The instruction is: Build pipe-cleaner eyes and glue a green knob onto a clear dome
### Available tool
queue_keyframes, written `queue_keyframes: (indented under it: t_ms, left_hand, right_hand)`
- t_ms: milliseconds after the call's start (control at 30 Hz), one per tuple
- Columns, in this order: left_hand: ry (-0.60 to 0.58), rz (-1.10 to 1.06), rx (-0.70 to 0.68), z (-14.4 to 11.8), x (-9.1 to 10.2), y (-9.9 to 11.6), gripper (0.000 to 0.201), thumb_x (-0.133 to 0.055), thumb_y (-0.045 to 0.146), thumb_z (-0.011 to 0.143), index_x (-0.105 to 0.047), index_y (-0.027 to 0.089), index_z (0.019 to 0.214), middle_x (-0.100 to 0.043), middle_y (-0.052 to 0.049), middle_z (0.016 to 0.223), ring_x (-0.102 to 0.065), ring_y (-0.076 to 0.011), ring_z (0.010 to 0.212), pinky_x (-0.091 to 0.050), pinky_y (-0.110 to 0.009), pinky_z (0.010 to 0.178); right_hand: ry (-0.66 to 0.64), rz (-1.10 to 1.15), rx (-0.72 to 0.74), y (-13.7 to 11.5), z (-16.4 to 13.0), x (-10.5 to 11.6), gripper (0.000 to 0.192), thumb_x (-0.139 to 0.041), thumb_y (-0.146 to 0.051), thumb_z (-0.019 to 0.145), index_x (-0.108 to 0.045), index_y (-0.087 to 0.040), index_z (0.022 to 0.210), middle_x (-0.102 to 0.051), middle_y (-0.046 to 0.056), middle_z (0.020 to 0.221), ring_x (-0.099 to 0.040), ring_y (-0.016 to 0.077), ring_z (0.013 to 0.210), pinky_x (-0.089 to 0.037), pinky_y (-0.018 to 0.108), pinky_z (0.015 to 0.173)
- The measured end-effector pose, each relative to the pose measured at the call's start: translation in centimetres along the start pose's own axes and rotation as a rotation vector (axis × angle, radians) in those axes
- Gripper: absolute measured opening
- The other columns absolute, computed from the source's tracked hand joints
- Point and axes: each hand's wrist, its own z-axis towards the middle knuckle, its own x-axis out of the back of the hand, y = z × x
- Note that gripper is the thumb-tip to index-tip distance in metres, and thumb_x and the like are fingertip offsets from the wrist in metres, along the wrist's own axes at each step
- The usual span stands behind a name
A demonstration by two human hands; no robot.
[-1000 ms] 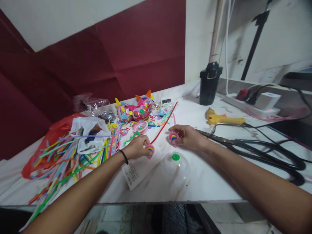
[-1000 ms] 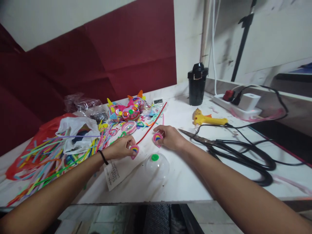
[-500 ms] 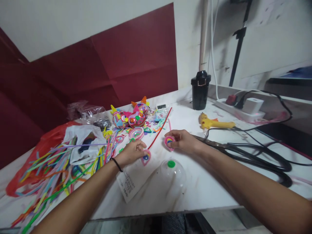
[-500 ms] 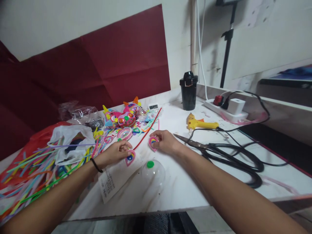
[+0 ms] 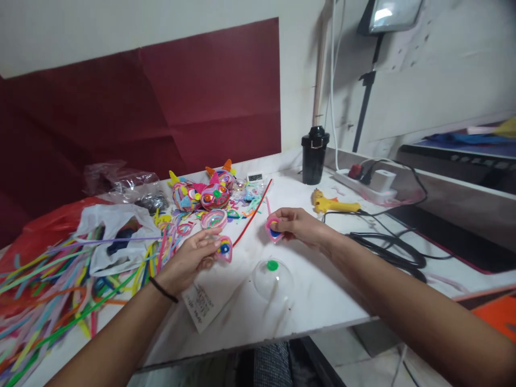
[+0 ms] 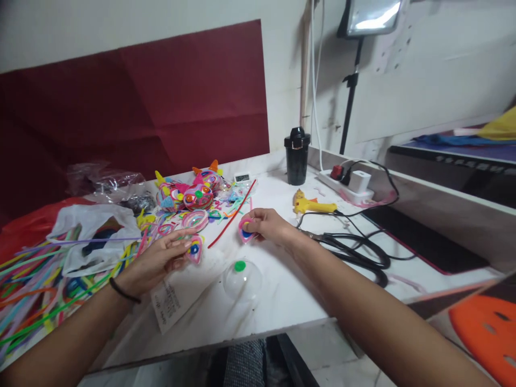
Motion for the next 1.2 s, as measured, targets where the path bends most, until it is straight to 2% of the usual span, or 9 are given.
queue_keyframes:
  t_ms: [100, 200, 367, 467, 600, 700, 867, 1200]
  left_hand:
    - [-0.023, -0.091, 0.065, -0.9, -1.0, -0.3, 0.062, -0.078, 0.030, 0.068, -0.052, 0.016, 0.122, -0.053, 0.005, 0.070, -0.048, -0.0062, 0.054, -0.034, -0.017, 0.046]
    - [-0.075, -0.142, 0.117, -1.7, -2.5, -0.4, 0.058, -0.074, 0.024, 0.072, -0.052, 0.018, 0.125, -0.059, 0.002, 0.072, -0.056, -0.0094, 0.060, -0.040, -0.016, 0.047]
    - [-0.137, -0.170, 0.134, -2.3, -4.4, -0.4, 0.053, -0.066, 0.020, 0.080, -0.049, 0.019, 0.130, -0.064, 0.000, 0.072, -0.059, -0.0107, 0.061, -0.046, -0.017, 0.049]
    - [-0.147, -0.194, 0.144, -2.4, -4.8, -0.8, 0.047, -0.061, 0.020, 0.084, -0.050, 0.018, 0.130, -0.066, -0.001, 0.070, -0.061, -0.0110, 0.060, -0.048, -0.017, 0.050]
    - [-0.139, -0.197, 0.179, -2.5, -4.9, -1.1, 0.043, -0.060, 0.019, 0.086, -0.051, 0.017, 0.128, -0.068, -0.003, 0.073, -0.062, -0.0112, 0.060, -0.050, -0.019, 0.052]
    - [-0.129, -0.210, 0.193, -2.6, -4.9, -1.2, 0.042, -0.061, 0.020, 0.085, -0.052, 0.016, 0.127, -0.069, -0.004, 0.075, -0.064, -0.0120, 0.061, -0.051, -0.019, 0.053]
    - [-0.132, -0.229, 0.186, -2.8, -5.2, -1.7, 0.040, -0.063, 0.022, 0.085, -0.055, 0.017, 0.124, -0.069, -0.005, 0.084, -0.066, -0.0132, 0.067, -0.053, -0.021, 0.057]
    - [-0.138, -0.231, 0.208, -2.7, -5.5, -3.0, 0.041, -0.068, 0.024, 0.081, -0.057, 0.015, 0.119, -0.069, -0.007, 0.089, -0.066, -0.0137, 0.068, -0.053, -0.022, 0.058]
  right_hand:
    - [-0.012, 0.085, -0.029, -0.8, -1.9, -0.1, 0.009, -0.065, -0.021, 0.085, -0.061, -0.014, 0.089, -0.063, -0.001, 0.076, -0.059, 0.0090, 0.061, -0.048, 0.021, 0.052]
    - [0.001, 0.146, -0.061, -0.7, -3.9, -0.2, 0.017, -0.074, -0.020, 0.072, -0.061, -0.016, 0.082, -0.063, -0.001, 0.068, -0.058, 0.0096, 0.058, -0.046, 0.020, 0.049]
    - [0.085, 0.182, -0.075, 0.3, -5.9, -0.2, 0.039, -0.080, -0.029, 0.063, -0.060, -0.021, 0.096, -0.063, -0.003, 0.070, -0.057, 0.0105, 0.058, -0.047, 0.023, 0.049]
    - [0.115, 0.173, -0.067, 0.9, -6.2, -0.1, 0.042, -0.082, -0.033, 0.060, -0.062, -0.019, 0.095, -0.063, -0.003, 0.069, -0.057, 0.0108, 0.058, -0.044, 0.022, 0.049]
    - [0.118, 0.159, -0.043, 1.2, -6.0, 0.1, 0.041, -0.085, -0.035, 0.056, -0.064, -0.015, 0.085, -0.062, -0.003, 0.062, -0.048, 0.0062, 0.050, -0.030, 0.019, 0.044]
    - [0.085, 0.161, -0.047, 1.4, -5.9, 0.0, 0.043, -0.087, -0.038, 0.054, -0.065, -0.014, 0.083, -0.062, -0.003, 0.060, -0.045, 0.0054, 0.047, -0.025, 0.019, 0.042]
    - [0.045, 0.190, -0.061, 1.9, -5.8, -0.5, 0.049, -0.087, -0.045, 0.054, -0.063, -0.015, 0.084, -0.062, -0.004, 0.059, -0.042, 0.0050, 0.044, -0.026, 0.020, 0.041]
    - [0.027, 0.204, -0.055, 2.9, -5.5, -0.4, 0.050, -0.086, -0.047, 0.056, -0.061, -0.015, 0.086, -0.064, -0.001, 0.064, -0.049, 0.0070, 0.045, -0.034, 0.021, 0.041]
